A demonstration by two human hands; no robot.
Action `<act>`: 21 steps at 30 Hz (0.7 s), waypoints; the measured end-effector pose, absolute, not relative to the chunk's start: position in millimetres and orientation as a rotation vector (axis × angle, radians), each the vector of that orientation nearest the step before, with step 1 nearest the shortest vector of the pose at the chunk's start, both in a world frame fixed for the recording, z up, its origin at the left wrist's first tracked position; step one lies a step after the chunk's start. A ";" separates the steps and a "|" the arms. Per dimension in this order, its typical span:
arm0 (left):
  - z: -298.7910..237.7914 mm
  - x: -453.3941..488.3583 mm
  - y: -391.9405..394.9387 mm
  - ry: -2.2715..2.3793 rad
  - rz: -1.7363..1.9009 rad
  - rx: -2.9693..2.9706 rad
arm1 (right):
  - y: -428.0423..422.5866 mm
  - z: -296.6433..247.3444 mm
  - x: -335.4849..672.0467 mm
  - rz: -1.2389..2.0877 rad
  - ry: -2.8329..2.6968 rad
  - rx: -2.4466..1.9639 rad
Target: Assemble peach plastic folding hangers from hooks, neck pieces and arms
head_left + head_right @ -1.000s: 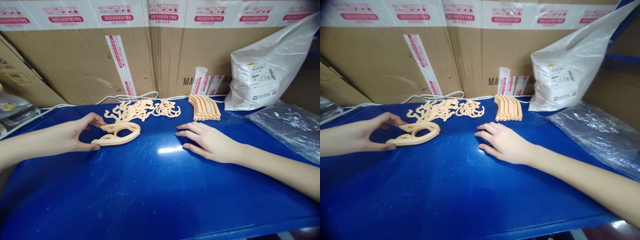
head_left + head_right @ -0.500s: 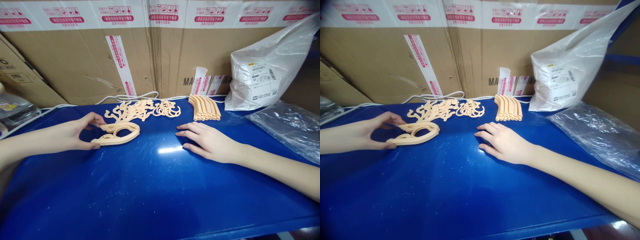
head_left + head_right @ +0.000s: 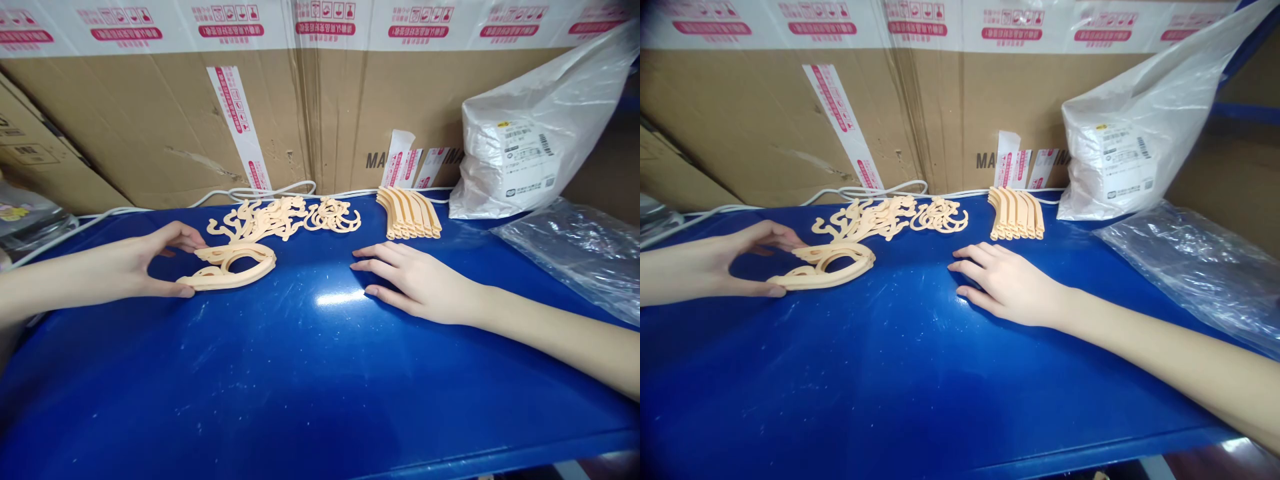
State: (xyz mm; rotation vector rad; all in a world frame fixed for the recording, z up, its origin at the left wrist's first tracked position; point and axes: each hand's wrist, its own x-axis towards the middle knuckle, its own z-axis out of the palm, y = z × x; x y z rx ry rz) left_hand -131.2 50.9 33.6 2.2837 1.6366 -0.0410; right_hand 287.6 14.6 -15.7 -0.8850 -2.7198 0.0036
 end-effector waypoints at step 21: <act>34.8 -128.1 50.0 1.640 -0.046 2.288 | 14.7 -14.8 287.6 0.004 -2.739 -0.906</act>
